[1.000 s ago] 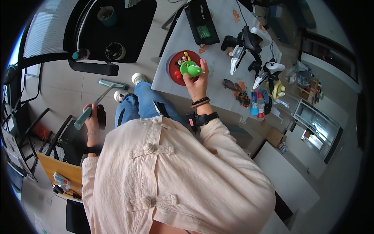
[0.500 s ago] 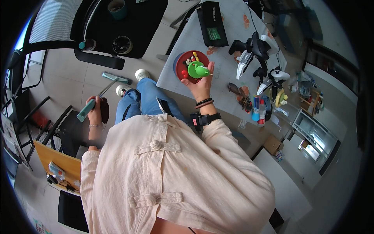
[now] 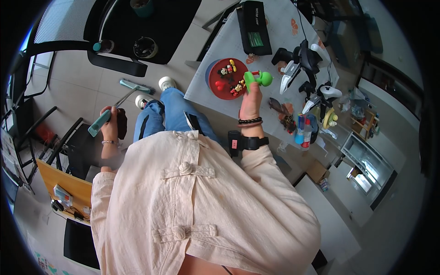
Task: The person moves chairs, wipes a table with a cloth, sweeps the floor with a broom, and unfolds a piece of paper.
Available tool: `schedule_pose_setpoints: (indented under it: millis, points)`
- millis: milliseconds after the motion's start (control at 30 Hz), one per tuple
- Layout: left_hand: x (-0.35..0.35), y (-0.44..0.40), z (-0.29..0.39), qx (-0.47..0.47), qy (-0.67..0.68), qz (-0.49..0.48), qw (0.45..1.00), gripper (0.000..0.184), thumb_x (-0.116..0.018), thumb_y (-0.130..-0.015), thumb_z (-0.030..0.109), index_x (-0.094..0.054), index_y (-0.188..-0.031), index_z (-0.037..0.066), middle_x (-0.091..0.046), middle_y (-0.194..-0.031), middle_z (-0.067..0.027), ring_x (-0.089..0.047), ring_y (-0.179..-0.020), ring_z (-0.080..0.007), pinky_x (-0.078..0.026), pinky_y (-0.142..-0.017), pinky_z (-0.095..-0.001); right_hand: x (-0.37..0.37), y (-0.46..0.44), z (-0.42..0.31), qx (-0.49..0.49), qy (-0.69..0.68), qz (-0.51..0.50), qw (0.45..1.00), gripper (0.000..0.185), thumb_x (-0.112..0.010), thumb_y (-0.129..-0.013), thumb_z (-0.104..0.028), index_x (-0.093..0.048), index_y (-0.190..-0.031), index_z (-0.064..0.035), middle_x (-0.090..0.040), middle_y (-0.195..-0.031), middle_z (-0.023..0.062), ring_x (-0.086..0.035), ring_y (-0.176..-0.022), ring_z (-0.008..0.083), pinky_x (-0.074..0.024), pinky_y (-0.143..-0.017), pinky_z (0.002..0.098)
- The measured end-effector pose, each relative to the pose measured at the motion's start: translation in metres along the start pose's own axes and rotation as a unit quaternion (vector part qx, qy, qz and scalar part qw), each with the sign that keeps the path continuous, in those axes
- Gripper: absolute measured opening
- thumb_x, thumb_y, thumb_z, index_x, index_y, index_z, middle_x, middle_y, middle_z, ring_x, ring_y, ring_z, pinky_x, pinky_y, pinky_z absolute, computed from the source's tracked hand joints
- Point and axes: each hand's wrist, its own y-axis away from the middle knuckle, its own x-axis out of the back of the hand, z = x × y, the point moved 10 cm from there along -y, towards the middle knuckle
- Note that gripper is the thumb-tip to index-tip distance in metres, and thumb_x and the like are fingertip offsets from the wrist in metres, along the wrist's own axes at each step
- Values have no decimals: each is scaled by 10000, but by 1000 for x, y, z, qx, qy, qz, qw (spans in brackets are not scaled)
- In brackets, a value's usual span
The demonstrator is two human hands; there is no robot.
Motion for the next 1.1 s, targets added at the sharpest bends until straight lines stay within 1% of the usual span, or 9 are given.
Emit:
schedule_pose_setpoints:
  millis: [67, 200, 300, 333, 400, 433, 933, 1033, 1100]
  points:
    - [-2, -2, -2, -1, 6, -4, 1000, 209, -597, -768, 149, -504, -916, 35, -541, -753, -41, -516, -697, -101, -421, -646, -213, 9, 2, 11, -52, -101, -33, 993, 600, -519, -740, -511, -441, -1110, -46, -451, -1142, 85, -409, -1066, 175, -246, -937, 313]
    - [-3, -2, -2, 12, 23, -3, 1000, 218, -614, -760, 152, -511, -914, 37, -547, -761, -44, -525, -696, -107, -426, -642, -219, 6, 3, 11, -83, -151, -37, 984, 612, -524, -741, -511, -419, -1130, -50, -439, -1144, 76, -400, -1063, 164, -244, -940, 306]
    - [-3, 1, 5, -2, -10, -1, 1000, 197, -582, -779, 162, -513, -908, 31, -541, -761, -50, -514, -701, -110, -419, -651, -217, -5, 7, -7, 40, 118, -52, 991, 685, -646, -650, -491, -438, -1108, -26, -455, -1092, 129, -385, -1061, 232, -266, -932, 396]
    - [-2, 1, 5, -2, -12, 0, 1000, 204, -598, -770, 161, -514, -907, 34, -545, -763, -48, -521, -701, -109, -422, -649, -218, 1, 7, -17, 218, 267, -19, 939, 710, -669, -617, -494, -441, -1095, -21, -442, -1101, 176, -364, -1095, 277, -255, -943, 436]
    - [-1, 1, 0, -2, -14, 1, 1000, 213, -614, -761, 159, -516, -905, 38, -549, -764, -47, -528, -702, -109, -425, -646, -218, -23, 21, -24, 380, 506, -22, 774, 728, -673, -592, -510, -441, -1095, -38, -410, -1131, 211, -330, -1121, 335, -240, -943, 480]
    - [1, -1, -5, -8, -20, 3, 1000, 217, -615, -759, 163, -515, -906, 37, -549, -762, -45, -527, -706, -108, -425, -650, -219, -26, 26, -20, 383, 516, -4, 766, 744, -673, -573, -529, -439, -1096, -54, -365, -1166, 220, -318, -1110, 383, -250, -926, 508]
    - [30, -3, 12, -15, 73, 59, 995, 181, -596, -760, 93, -508, -904, 28, -551, -753, -55, -538, -704, -117, -436, -667, -219, -8, 34, -12, 343, 456, 23, 821, 889, -727, -561, -440, -304, -1200, 11, -284, -1232, 246, -284, -1152, 376, -270, -935, 453]
    - [52, -7, 29, -51, 52, 74, 995, 171, -591, -759, 74, -509, -900, 24, -552, -752, -60, -544, -695, -122, -442, -670, -224, 20, 61, -4, 220, 395, 41, 891, 503, -660, -673, -201, -426, -1080, -21, -464, -1015, 124, -423, -1001, 270, -326, -862, 380]
    - [62, -8, 30, -50, 75, 82, 993, 177, -595, -756, 78, -512, -904, 28, -548, -758, -53, -533, -706, -112, -435, -670, -219, 3, 84, 5, 171, 447, -96, 873, 290, -623, -699, -145, -521, -948, -36, -545, -821, 67, -513, -839, 214, -394, -765, 349]
